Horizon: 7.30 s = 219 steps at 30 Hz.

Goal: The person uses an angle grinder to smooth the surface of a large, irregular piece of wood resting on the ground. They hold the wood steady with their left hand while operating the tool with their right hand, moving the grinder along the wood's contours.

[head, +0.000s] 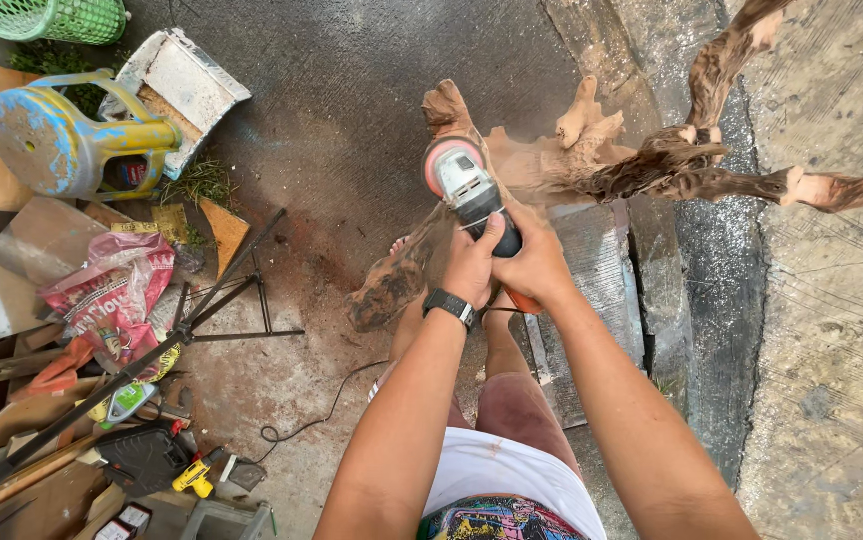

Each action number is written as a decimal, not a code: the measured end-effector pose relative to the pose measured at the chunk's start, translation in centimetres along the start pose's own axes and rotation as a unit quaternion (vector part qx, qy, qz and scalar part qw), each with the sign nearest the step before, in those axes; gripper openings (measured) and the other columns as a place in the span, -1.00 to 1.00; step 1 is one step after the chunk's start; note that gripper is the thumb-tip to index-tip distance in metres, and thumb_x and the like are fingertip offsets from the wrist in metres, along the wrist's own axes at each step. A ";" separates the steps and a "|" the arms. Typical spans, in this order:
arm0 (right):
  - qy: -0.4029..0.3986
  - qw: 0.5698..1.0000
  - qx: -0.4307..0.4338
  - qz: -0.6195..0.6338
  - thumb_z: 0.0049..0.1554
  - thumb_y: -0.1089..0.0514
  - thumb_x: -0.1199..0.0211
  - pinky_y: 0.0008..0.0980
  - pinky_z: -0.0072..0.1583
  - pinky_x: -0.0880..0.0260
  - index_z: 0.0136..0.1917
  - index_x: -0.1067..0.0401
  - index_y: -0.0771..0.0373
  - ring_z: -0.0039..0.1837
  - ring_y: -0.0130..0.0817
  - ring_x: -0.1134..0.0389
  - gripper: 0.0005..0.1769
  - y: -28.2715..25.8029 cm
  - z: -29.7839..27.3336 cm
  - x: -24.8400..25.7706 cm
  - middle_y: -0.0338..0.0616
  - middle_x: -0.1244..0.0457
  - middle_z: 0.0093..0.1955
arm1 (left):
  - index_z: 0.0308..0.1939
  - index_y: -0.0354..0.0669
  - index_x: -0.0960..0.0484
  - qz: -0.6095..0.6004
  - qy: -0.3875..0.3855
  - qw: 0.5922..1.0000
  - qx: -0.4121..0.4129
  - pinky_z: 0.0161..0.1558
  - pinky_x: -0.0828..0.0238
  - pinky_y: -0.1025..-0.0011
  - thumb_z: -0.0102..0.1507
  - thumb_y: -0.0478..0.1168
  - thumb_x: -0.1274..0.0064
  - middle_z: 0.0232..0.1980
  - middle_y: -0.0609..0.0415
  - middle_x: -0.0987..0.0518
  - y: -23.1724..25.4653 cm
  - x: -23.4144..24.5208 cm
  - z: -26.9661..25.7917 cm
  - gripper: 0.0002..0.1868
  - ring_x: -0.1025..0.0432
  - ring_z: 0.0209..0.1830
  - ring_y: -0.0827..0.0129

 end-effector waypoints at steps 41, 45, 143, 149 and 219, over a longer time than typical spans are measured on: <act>0.032 0.996 -0.082 -0.004 -0.11 -0.17 -0.55 0.06 0.19 -0.53 0.54 -0.42 -0.42 0.27 0.07 -0.49 -0.08 2.0 -1.4 2.4 -0.04 -0.48 0.14 | 0.46 -0.11 -0.47 0.058 -0.052 0.996 -0.044 0.35 -0.48 0.08 0.41 -0.08 -0.35 0.29 0.02 -0.59 -1.8 -2.0 -0.4 -0.40 -0.42 0.31 0.30; -0.003 0.999 -0.040 -0.009 -0.11 -0.13 -0.54 0.13 0.22 -0.52 0.50 -0.45 -0.32 0.28 0.19 -0.48 -0.12 -2.0 -1.9 2.2 0.02 -0.48 0.20 | 0.43 -0.09 -0.49 -0.004 -0.007 1.000 -0.021 0.32 -0.53 0.14 0.43 -0.02 -0.32 0.24 0.07 -0.61 -2.4 -0.1 -1.3 -0.44 -0.47 0.25 0.34; 0.091 0.995 -0.016 0.040 0.05 -0.12 -0.52 0.14 -0.03 -0.42 0.51 -0.50 -0.19 0.11 0.13 -0.52 -0.25 -0.4 0.9 1.7 0.12 -0.45 -0.08 | 0.57 -0.20 -0.39 0.156 -0.094 0.979 -0.089 0.49 -0.35 -0.14 0.39 0.08 -0.35 0.44 -0.28 -0.53 3.4 -2.4 1.8 -0.21 -0.36 0.54 -0.09; 0.069 0.997 -0.021 0.039 -0.02 -0.12 -0.54 0.16 0.00 -0.45 0.49 -0.52 -0.22 0.11 0.17 -0.52 -0.22 0.3 0.8 1.4 0.12 -0.46 -0.09 | 0.48 -0.26 -0.46 0.159 -0.058 0.983 -0.072 0.40 -0.41 -0.09 0.37 0.06 -0.35 0.32 -0.28 -0.59 2.3 -2.3 1.3 -0.26 -0.44 0.46 -0.06; 0.073 0.996 0.006 0.060 0.01 -0.16 -0.56 0.15 0.08 -0.48 0.50 -0.51 -0.20 0.19 0.14 -0.51 -0.22 0.6 2.0 3.0 0.09 -0.48 0.03 | 0.65 -0.32 -0.26 0.179 -0.081 0.972 -0.129 0.60 -0.14 -0.28 0.39 0.11 -0.29 0.57 -0.44 -0.38 4.2 -4.5 1.8 -0.09 -0.19 0.64 -0.30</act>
Point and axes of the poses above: each hand's wrist, its own z-axis towards the middle knuckle, its own x-axis out of the back of the hand, y = z × x, the point moved 6 cm from there along z, towards the middle knuckle
